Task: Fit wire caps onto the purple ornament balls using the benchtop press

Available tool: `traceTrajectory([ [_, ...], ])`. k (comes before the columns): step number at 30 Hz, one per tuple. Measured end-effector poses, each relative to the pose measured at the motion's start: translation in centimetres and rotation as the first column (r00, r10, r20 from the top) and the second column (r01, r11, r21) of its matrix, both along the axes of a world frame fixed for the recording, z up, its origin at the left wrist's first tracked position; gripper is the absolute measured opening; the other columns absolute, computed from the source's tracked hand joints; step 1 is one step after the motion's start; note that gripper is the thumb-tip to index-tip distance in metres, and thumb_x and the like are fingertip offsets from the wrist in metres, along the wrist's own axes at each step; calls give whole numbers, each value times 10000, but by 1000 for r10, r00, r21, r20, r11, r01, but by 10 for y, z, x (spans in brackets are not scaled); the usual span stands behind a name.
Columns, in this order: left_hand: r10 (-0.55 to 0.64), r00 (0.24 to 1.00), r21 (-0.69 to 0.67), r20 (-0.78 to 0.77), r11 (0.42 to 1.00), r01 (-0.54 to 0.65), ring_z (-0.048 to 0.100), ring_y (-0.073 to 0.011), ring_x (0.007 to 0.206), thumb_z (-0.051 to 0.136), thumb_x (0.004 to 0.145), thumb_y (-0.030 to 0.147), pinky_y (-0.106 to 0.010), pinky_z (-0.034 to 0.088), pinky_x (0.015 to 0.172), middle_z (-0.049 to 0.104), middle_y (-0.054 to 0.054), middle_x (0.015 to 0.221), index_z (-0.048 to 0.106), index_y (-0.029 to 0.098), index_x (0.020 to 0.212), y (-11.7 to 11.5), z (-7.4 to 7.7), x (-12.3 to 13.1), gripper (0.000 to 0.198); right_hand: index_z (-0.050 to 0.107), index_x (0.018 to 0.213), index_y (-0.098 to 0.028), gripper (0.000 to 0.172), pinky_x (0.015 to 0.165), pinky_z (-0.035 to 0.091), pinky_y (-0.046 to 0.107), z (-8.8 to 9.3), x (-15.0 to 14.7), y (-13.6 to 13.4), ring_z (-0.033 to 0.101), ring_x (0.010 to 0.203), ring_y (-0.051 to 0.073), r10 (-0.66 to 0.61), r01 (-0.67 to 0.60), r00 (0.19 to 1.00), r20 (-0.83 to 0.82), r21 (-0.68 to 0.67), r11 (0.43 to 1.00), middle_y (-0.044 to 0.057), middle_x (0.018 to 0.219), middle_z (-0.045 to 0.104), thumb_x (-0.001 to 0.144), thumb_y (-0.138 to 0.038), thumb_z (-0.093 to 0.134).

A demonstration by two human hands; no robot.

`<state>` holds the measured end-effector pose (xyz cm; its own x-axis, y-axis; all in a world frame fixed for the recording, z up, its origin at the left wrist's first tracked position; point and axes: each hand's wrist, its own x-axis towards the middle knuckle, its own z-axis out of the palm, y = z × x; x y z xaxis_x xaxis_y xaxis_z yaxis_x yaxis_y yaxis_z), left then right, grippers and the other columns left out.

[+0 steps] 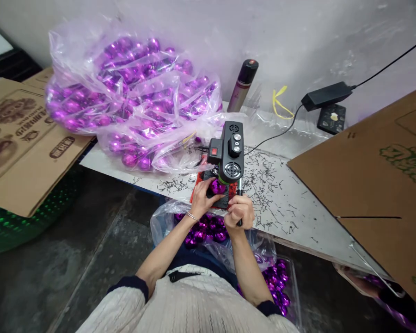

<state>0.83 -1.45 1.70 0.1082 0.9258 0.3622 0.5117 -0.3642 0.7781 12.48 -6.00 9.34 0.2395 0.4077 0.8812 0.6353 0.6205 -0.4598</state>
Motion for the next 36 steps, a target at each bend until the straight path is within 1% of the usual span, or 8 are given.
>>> traceTrajectory([
  [7, -3, 1000, 19, -13, 1000, 3, 689, -281, 1140, 799, 867, 490, -427, 535, 1007, 727, -128, 1239, 613, 199, 1348, -1, -1, 0, 592, 476, 722, -228, 370, 691, 506, 327, -13, -1, 4, 566, 607, 122, -27, 28, 999, -25, 44, 999, -19, 693, 572, 1069, -280, 360],
  [17, 3, 1000, -8, 13, 1000, -3, 686, -284, 1136, 835, 838, 429, -432, 535, 1010, 730, -116, 1231, 627, 224, 1343, 2, 0, 1, 583, 482, 747, -232, 358, 702, 529, 332, -19, 1, 7, 583, 610, 122, 43, -42, 998, -54, 23, 999, -21, 728, 558, 1071, -300, 344],
  [22, 13, 999, -4, 34, 1000, -13, 696, -269, 1091, 828, 846, 392, -412, 548, 981, 739, -100, 1187, 635, 225, 1337, 2, -1, 2, 553, 473, 764, -233, 321, 694, 509, 306, -22, 3, 9, 593, 634, 118, 23, -29, 995, 101, 59, 998, -26, 734, 569, 1064, -265, 364],
  [25, 6, 999, -7, 49, 1000, -6, 694, -269, 1095, 835, 841, 391, -413, 550, 980, 737, -103, 1191, 640, 218, 1331, 6, -1, 3, 555, 453, 731, -231, 342, 635, 470, 283, -9, 3, 9, 567, 614, 115, 16, -23, 994, 108, 64, 998, -25, 701, 556, 1061, -254, 366],
  [28, 1, 997, -20, 78, 1000, 1, 697, -278, 1106, 858, 819, 416, -434, 555, 995, 738, -113, 1198, 639, 211, 1335, 7, 4, 3, 597, 474, 702, -226, 346, 598, 437, 283, 22, 2, 9, 553, 603, 120, 0, 0, 1000, -11, 19, 1000, -19, 668, 552, 1043, -233, 413],
  [30, 17, 995, -13, 97, 1000, -16, 699, -285, 1128, 854, 821, 447, -454, 557, 1015, 736, -117, 1211, 629, 218, 1354, 1, 8, -1, 622, 512, 701, -222, 332, 604, 442, 293, 44, 2, 9, 567, 618, 131, -1, -1, 998, -57, -49, 999, -13, 660, 557, 1027, -221, 451],
  [33, -50, 996, 66, 74, 997, 45, 690, -305, 1203, 831, 828, 516, -494, 555, 1059, 716, -142, 1286, 599, 228, 1406, -29, 6, -16, 686, 537, 705, -218, 321, 619, 453, 299, 62, 3, 6, 578, 632, 136, 20, -27, 998, -59, -126, 992, -11, 658, 561, 1020, -214, 472],
  [36, -275, 959, 95, -69, 955, 281, 693, -322, 1248, 833, 795, 578, -491, 572, 1079, 711, -153, 1320, 602, 235, 1415, -75, -16, -38, 745, 532, 705, -218, 308, 614, 455, 297, 57, 4, 2, 588, 634, 135, 27, -28, 1000, -12, -102, 994, -6, 670, 587, 1006, -178, 477],
])
